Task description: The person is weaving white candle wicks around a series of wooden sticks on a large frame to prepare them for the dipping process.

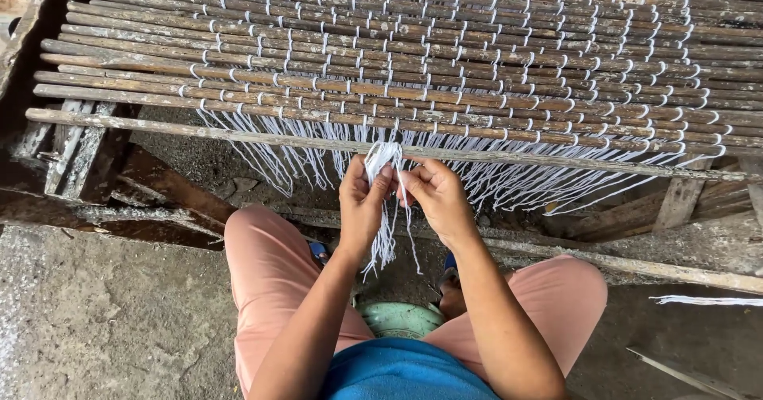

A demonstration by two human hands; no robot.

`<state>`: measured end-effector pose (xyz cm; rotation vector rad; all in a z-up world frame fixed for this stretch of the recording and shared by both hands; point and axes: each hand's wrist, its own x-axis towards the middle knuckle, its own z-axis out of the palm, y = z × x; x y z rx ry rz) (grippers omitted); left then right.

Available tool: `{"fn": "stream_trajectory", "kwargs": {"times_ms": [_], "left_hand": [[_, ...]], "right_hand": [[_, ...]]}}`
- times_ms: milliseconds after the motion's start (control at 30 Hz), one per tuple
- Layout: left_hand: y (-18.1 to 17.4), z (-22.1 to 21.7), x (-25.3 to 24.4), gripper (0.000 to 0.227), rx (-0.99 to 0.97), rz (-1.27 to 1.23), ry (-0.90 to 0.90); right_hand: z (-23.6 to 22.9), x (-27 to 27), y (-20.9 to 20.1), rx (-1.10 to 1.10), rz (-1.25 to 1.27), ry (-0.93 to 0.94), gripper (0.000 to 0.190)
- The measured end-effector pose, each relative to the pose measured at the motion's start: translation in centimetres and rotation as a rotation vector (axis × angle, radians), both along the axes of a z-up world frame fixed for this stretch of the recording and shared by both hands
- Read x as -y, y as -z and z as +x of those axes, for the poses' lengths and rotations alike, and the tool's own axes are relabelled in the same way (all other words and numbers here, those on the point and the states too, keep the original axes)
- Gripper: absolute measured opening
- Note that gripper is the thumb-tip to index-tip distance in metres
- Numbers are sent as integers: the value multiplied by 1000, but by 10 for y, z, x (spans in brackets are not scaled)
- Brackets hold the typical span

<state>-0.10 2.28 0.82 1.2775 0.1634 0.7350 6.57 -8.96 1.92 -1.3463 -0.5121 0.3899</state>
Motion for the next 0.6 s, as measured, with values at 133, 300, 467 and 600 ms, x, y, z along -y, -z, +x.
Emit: {"fn": "stream_trajectory", "kwargs": {"times_ms": [133,300,467,600], "left_hand": [[-30,-4,2,8,3,51,-28],[-21,-3,-1,7,2,46,-106],[-2,0,2,7,-33,-10,-16],[-31,-11,5,11,-54,-58,58]], "right_hand": [[2,0,4,66,-93,122,22],[-3,-1,-10,430,-340,261,8],[-4,-4,3,354,-317,284,13],[2,1,19,348,-343,300,13]]}}
